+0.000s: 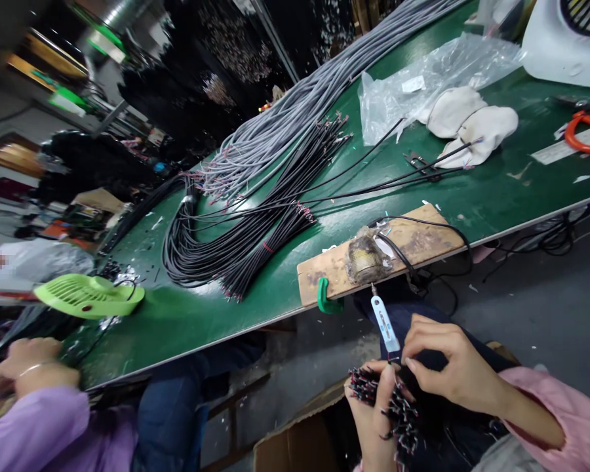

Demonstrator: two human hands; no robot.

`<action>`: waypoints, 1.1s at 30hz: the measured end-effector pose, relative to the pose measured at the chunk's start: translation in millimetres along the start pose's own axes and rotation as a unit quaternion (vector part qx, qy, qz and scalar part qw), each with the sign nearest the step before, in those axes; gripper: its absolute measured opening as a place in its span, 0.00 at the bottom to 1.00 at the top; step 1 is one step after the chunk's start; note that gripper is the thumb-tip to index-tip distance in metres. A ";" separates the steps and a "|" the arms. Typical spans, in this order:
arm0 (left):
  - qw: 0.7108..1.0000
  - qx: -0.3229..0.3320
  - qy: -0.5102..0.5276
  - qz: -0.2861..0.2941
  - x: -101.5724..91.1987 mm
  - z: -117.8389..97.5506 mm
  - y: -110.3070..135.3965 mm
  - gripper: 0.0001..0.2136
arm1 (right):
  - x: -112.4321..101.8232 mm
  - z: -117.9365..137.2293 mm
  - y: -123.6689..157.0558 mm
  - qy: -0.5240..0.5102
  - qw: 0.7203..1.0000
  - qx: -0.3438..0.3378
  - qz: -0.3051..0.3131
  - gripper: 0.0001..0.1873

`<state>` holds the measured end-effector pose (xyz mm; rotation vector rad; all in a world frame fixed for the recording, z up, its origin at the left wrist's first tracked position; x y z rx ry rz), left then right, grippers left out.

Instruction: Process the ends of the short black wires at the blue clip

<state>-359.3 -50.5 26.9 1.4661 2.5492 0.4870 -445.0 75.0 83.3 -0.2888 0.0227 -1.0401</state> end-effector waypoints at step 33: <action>0.981 0.189 -0.044 0.012 6.0 -49.0 -11.4 0.08 | 16.5 -65.2 -31.6 -0.497 0.834 0.235 -0.055 0.25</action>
Point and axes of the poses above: each hand's wrist, its own y-axis away from the middle knuckle, its own x-axis out of the palm, z = x × y, the point moved 9 cm from there along -y, towards the middle knuckle, and after that the axes turned 13 degrees about -y, right-handed, at the moved point
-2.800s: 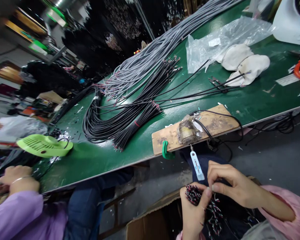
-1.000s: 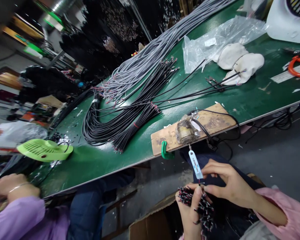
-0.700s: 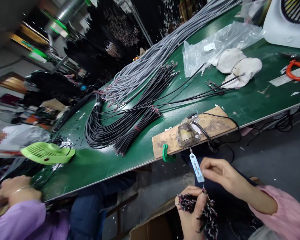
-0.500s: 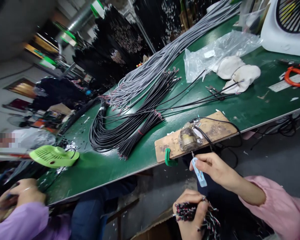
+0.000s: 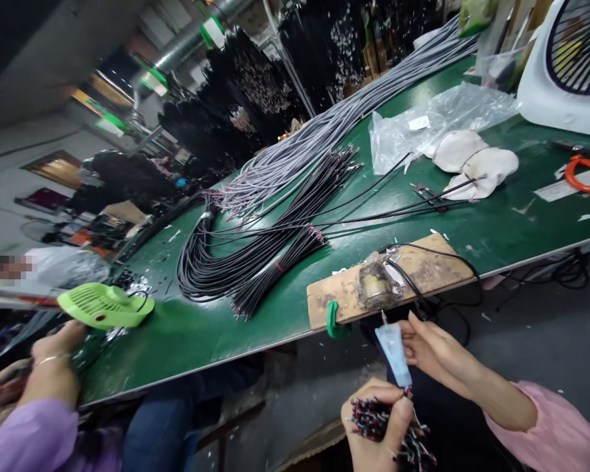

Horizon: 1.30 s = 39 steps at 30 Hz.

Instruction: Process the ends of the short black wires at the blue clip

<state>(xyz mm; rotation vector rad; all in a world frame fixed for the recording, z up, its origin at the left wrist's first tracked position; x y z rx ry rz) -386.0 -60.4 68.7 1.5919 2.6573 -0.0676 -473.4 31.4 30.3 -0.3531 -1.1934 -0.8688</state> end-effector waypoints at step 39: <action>0.992 -0.124 -0.025 -0.019 -2.4 38.3 20.3 0.15 | 25.0 25.2 52.4 0.380 0.900 -0.209 0.054 0.10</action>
Point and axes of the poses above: each hand's wrist, its own y-axis away from the middle knuckle, its own x-axis out of the palm, z = x × y, the point moved 9 cm from there along -y, towards the middle knuckle, and after that the axes turned 13 degrees about -y, right-handed, at the moved point
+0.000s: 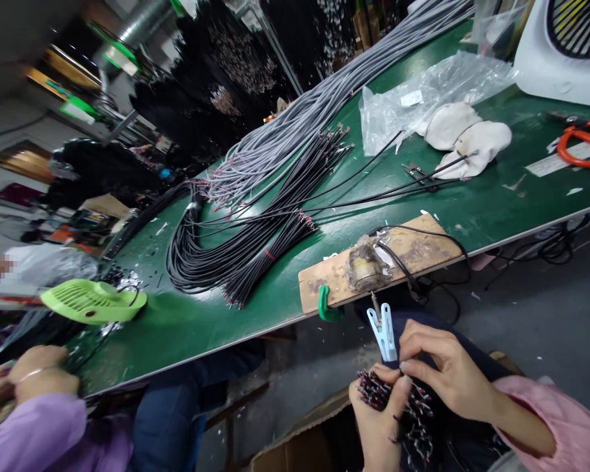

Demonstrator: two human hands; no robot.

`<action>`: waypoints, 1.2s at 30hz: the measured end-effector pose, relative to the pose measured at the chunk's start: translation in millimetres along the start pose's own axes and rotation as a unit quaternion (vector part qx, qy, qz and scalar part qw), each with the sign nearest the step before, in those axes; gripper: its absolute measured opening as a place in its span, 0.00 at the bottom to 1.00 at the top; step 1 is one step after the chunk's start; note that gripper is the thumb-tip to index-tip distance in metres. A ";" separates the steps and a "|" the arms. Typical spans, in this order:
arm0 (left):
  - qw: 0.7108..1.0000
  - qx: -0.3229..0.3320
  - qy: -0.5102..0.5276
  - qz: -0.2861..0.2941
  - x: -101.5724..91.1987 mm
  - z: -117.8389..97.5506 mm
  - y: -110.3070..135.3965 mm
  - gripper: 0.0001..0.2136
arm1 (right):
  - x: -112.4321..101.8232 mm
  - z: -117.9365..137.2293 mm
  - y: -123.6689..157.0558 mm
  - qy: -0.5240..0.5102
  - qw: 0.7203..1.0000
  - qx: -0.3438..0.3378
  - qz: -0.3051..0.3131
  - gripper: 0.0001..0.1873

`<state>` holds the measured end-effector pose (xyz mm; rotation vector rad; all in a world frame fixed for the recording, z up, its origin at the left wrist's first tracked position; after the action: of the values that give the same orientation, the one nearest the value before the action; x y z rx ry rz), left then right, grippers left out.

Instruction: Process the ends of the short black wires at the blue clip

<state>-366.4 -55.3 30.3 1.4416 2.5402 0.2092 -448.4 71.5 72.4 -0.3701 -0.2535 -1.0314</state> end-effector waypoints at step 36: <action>0.998 0.040 0.025 0.042 1.1 -21.9 -8.1 0.13 | -7.9 -43.1 -21.1 -0.245 0.952 0.181 -0.001 0.20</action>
<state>-379.2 -58.9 49.5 1.5924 2.5572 0.1615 -469.2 50.2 34.0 -0.2860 -0.8779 -0.8592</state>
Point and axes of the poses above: each hand's wrist, its own y-axis away from the middle knuckle, its own x-axis out of the palm, z = x × y, the point moved 9 cm from there along -y, towards the middle knuckle, and after that the axes turned 13 degrees about -y, right-handed, at the moved point
